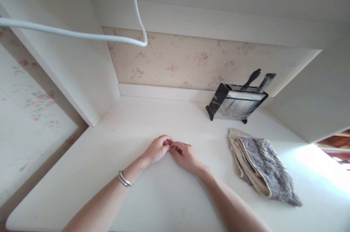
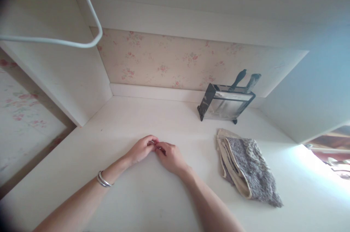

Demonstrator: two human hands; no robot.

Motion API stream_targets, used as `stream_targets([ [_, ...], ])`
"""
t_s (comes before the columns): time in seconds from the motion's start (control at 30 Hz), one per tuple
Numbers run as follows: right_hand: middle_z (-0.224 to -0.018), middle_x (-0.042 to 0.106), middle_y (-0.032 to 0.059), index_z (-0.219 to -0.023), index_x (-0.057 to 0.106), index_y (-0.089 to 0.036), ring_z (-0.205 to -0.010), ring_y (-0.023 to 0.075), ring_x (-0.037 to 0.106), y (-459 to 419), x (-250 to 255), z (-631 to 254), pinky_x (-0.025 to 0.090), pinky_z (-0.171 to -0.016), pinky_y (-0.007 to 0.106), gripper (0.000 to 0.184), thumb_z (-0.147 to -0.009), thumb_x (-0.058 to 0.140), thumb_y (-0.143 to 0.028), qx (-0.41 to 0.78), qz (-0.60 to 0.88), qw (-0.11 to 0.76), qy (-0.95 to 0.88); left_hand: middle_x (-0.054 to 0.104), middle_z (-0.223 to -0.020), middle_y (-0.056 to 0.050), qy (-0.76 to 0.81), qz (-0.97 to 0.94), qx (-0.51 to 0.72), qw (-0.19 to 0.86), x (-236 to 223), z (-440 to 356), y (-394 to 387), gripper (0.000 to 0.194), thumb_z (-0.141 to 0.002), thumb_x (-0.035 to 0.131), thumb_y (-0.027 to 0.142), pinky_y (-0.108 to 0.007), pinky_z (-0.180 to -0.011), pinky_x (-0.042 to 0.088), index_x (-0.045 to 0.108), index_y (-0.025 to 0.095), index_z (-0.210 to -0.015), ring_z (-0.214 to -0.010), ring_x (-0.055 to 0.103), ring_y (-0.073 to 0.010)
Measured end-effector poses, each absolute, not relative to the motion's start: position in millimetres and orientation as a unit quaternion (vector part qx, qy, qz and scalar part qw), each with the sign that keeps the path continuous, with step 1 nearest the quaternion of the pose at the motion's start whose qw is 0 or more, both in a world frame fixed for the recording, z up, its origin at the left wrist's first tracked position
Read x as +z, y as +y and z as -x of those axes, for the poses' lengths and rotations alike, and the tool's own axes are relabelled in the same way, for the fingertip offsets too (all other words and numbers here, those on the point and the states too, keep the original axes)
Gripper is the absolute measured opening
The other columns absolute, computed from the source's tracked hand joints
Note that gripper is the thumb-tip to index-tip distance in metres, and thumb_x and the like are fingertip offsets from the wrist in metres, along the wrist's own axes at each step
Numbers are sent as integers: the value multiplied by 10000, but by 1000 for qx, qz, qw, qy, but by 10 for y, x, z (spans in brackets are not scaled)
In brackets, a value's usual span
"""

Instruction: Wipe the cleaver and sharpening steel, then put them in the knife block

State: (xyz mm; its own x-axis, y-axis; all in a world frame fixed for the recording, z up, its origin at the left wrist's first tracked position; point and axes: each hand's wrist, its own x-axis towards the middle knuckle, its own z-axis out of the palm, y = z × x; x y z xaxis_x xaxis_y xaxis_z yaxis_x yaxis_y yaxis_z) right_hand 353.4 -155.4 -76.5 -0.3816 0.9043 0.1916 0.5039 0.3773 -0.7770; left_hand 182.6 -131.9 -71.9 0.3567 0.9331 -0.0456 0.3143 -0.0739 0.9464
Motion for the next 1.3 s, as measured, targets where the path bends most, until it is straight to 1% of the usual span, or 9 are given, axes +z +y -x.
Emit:
stream_targets([
  [0.3, -959, 694, 9, -1021, 650, -244, -806, 149, 627, -1550, -760, -3538, 448, -713, 248, 216, -884, 482, -234, 320, 457, 319, -766, 675, -926, -41, 474, -669, 316, 478, -734, -1824, -1310, 231, -735, 486, 143, -273, -827, 460, 623, 187, -915, -893, 623, -179],
  [0.5, -972, 694, 15, -1022, 650, -240, -823, 153, 632, -1545, -779, -3536, 452, -720, 251, 214, -884, 486, -234, 318, 455, 317, -769, 678, -889, -34, 470, -668, 315, 484, -724, -1828, -1318, 230, -725, 488, 137, -272, -800, 469, 620, 186, -905, -851, 630, -176],
  [0.7, -965, 695, 12, -1021, 650, -243, -809, 152, 628, -1556, -767, -3538, 451, -708, 249, 213, -885, 486, -239, 319, 459, 315, -767, 678, -869, -28, 470, -664, 317, 487, -691, -1831, -1325, 224, -728, 486, 140, -262, -782, 474, 619, 186, -903, -825, 635, -169],
  [1.3, -955, 698, 27, -1015, 659, -232, -803, 159, 629, -1562, -744, -3538, 456, -707, 258, 217, -887, 488, -271, 325, 459, 320, -763, 680, -907, -35, 474, -670, 315, 476, -737, -1824, -1311, 236, -733, 481, 153, -267, -812, 465, 621, 190, -919, -866, 628, -178],
])
